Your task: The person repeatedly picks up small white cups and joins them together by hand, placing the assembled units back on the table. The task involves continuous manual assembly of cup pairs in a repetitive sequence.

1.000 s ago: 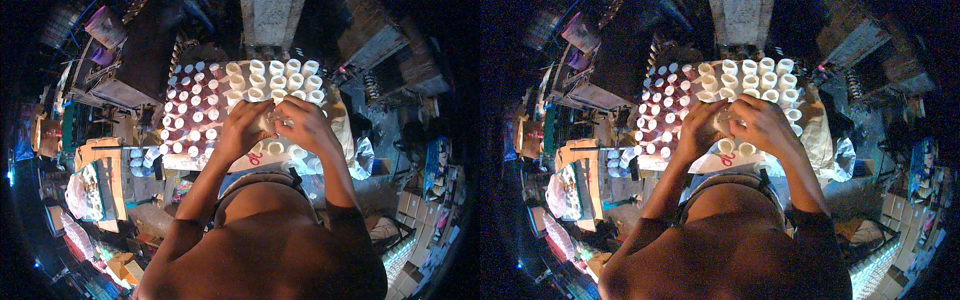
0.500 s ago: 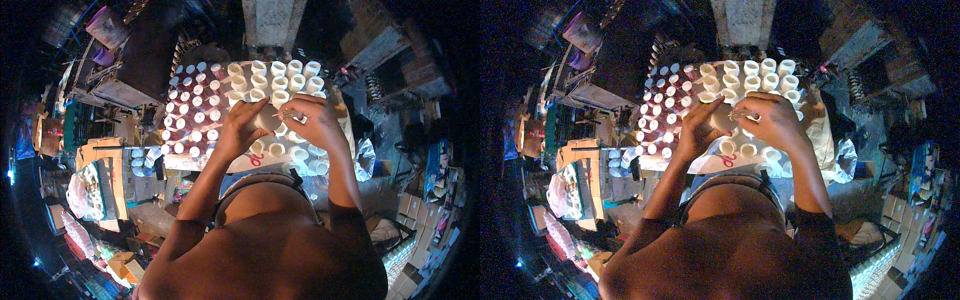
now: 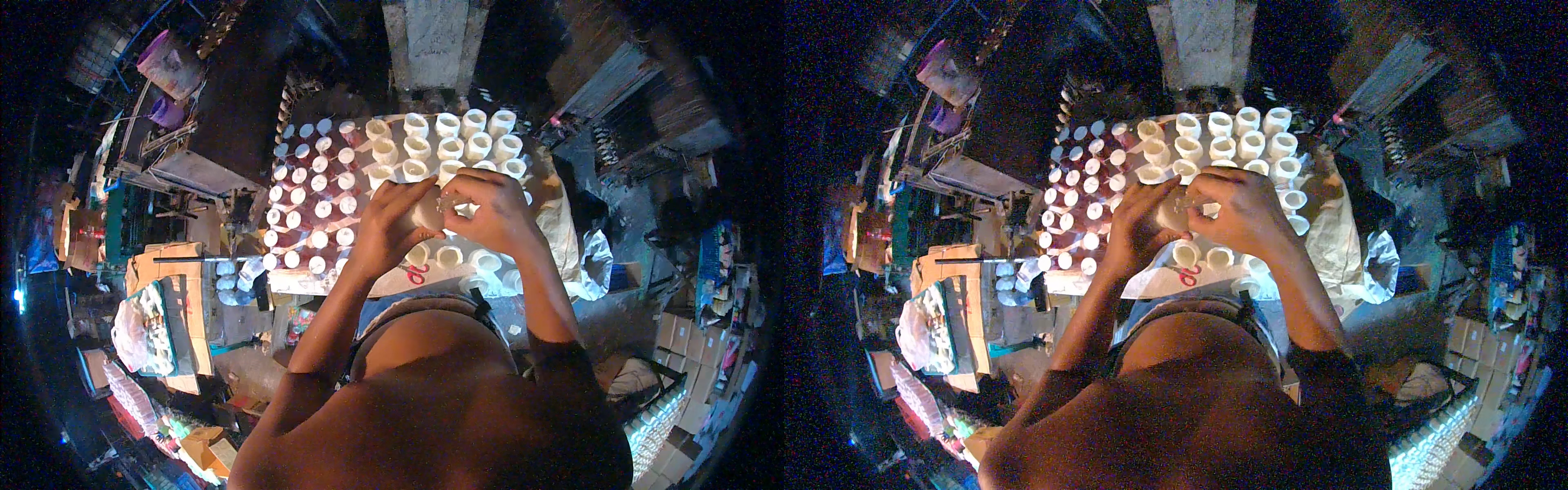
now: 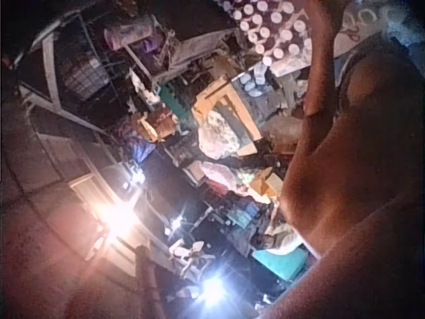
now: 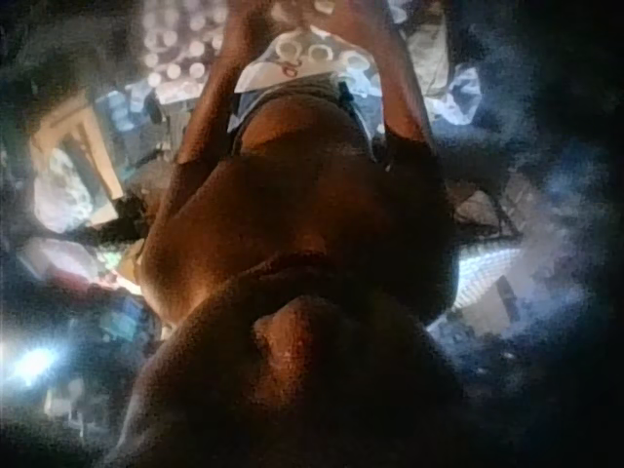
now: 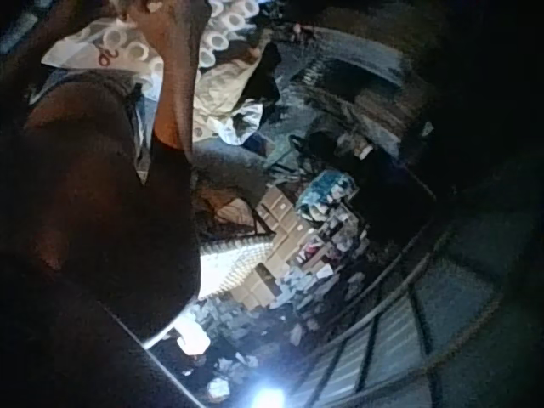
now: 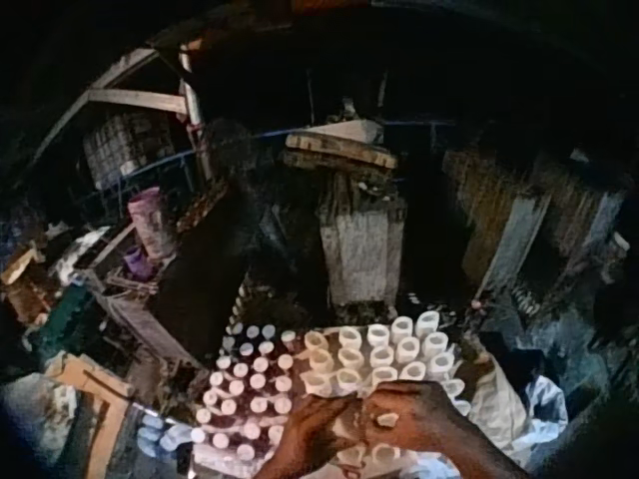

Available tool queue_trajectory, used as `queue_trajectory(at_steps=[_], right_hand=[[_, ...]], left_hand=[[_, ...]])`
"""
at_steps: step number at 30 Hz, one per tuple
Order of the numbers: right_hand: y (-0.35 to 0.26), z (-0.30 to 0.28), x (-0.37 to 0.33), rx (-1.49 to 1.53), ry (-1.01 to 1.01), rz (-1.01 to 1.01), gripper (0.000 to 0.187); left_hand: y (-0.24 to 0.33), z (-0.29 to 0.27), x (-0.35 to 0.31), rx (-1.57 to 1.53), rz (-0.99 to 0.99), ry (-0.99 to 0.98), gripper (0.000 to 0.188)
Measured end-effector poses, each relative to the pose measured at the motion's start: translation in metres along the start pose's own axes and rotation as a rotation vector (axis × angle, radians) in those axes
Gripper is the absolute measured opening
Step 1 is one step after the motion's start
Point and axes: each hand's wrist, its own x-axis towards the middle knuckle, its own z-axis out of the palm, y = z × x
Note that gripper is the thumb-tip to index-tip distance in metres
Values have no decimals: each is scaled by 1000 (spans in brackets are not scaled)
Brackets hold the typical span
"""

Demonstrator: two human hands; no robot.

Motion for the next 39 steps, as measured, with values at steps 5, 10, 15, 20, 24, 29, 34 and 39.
queue_trajectory(at_steps=[5,10,15,20,24,29,34,39], right_hand=[[2,-4,-1,69,-38,54,15],[6,-1,-5,68,-47,75,18],[0,1,-2,-65,-57,42,20],[-4,6,3,-118,-124,109,17],[9,5,1,-48,-7,31,20],[38,-19,-8,15,201,266,22],[57,3,-32,172,451,488,21],[21,31,-43,399,260,410,15]], left_hand=[[-4,0,1,5,14,13,82],[-3,-1,3,15,9,-20,81],[0,-1,4,7,41,-44,80],[-6,13,2,27,66,-7,79],[-21,22,-6,-46,-59,55,67],[-20,32,-7,-339,-167,162,48],[-23,53,0,-1081,-735,444,42],[-73,69,-7,-1756,-780,350,42]])
